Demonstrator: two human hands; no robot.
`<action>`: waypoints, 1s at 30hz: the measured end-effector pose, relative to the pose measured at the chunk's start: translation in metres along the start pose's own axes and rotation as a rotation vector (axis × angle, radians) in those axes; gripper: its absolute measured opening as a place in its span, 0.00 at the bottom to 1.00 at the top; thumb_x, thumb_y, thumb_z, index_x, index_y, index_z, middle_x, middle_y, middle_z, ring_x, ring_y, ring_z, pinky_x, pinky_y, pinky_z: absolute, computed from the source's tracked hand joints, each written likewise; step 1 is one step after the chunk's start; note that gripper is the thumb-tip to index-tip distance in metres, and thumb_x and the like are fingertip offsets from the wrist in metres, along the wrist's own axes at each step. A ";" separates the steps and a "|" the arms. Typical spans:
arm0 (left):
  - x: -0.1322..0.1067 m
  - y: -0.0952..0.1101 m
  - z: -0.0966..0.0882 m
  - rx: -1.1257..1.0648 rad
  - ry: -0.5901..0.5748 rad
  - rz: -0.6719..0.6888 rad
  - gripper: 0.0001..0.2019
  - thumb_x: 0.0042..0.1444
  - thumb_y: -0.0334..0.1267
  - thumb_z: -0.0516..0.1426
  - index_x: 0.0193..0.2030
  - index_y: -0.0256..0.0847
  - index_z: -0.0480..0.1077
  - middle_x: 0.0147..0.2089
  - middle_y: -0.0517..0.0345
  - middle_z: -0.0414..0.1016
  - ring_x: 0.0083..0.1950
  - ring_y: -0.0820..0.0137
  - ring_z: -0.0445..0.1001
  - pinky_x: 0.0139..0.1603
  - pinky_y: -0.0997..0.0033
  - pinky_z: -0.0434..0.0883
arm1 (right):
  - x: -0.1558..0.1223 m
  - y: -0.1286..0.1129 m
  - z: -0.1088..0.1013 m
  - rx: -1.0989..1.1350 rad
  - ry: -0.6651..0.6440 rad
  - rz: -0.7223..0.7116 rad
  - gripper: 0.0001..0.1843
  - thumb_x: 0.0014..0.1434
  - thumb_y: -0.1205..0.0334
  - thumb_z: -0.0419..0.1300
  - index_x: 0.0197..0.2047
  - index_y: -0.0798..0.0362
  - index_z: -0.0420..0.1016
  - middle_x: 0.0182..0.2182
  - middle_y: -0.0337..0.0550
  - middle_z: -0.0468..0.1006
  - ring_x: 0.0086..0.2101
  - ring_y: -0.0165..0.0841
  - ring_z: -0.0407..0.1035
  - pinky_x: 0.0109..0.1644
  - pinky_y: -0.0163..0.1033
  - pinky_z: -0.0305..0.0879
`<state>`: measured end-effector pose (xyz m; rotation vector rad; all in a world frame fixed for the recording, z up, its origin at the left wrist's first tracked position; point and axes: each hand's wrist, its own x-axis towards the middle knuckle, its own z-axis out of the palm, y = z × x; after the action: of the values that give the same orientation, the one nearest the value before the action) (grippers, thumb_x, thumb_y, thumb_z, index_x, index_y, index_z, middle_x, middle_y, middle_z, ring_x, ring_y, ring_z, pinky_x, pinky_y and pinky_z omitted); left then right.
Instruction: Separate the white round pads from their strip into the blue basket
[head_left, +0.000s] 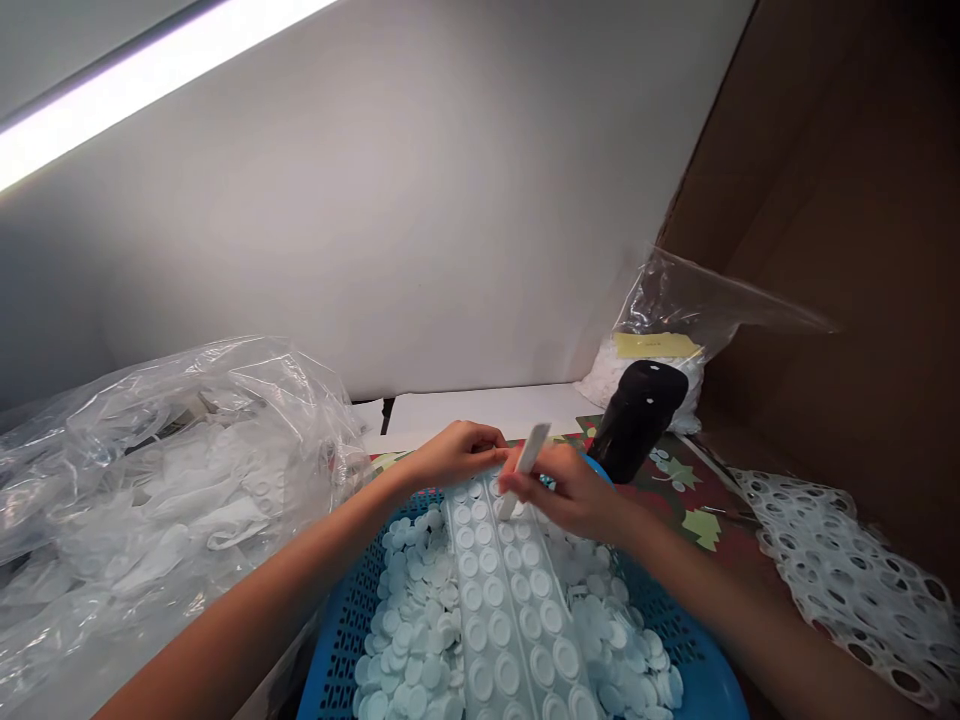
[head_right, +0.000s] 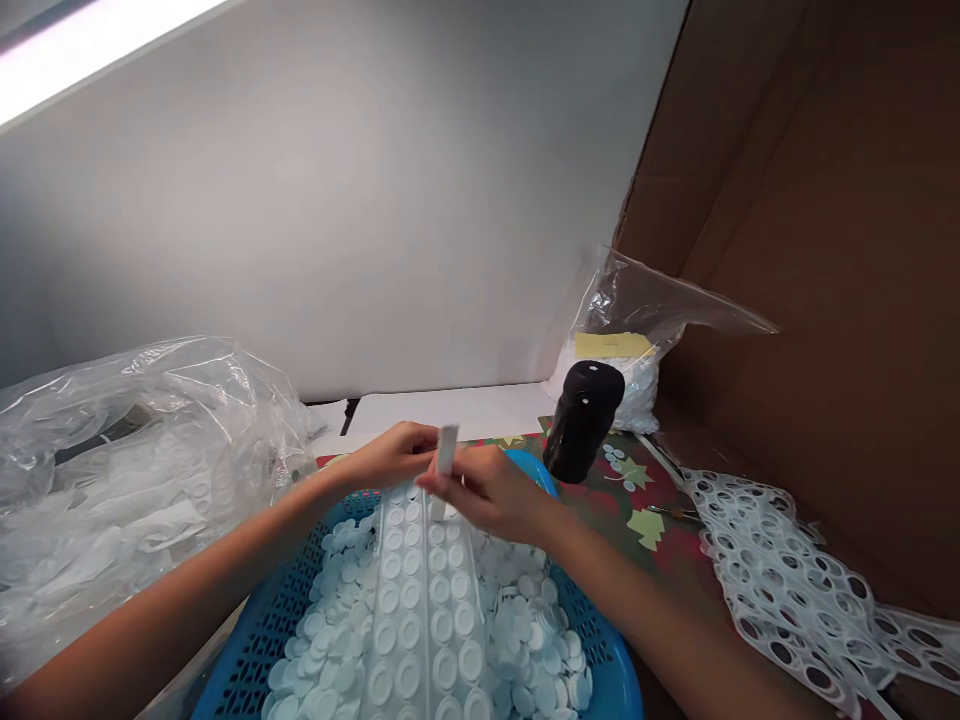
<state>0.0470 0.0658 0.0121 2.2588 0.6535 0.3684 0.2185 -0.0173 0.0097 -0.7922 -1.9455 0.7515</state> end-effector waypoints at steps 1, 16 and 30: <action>0.000 0.000 0.000 0.004 0.003 -0.002 0.15 0.58 0.45 0.50 0.29 0.36 0.68 0.23 0.63 0.59 0.25 0.76 0.54 0.24 0.76 0.52 | 0.000 -0.001 0.000 0.012 0.085 0.010 0.17 0.66 0.54 0.50 0.30 0.55 0.71 0.21 0.36 0.64 0.22 0.26 0.58 0.26 0.32 0.55; -0.002 0.005 -0.001 0.014 -0.012 -0.019 0.16 0.59 0.44 0.49 0.32 0.35 0.70 0.28 0.59 0.69 0.27 0.75 0.61 0.26 0.75 0.55 | 0.000 -0.008 -0.001 -0.101 0.083 -0.015 0.17 0.66 0.53 0.50 0.34 0.53 0.73 0.27 0.39 0.74 0.26 0.28 0.69 0.30 0.33 0.62; -0.001 0.003 0.000 -0.023 0.001 -0.030 0.13 0.58 0.42 0.50 0.29 0.36 0.68 0.25 0.62 0.64 0.26 0.76 0.58 0.24 0.77 0.53 | -0.002 -0.011 0.002 -0.195 0.024 -0.099 0.15 0.66 0.57 0.51 0.31 0.55 0.71 0.25 0.39 0.73 0.24 0.26 0.63 0.28 0.33 0.59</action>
<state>0.0473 0.0636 0.0148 2.2251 0.6795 0.3605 0.2151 -0.0264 0.0162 -0.8094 -2.0411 0.4962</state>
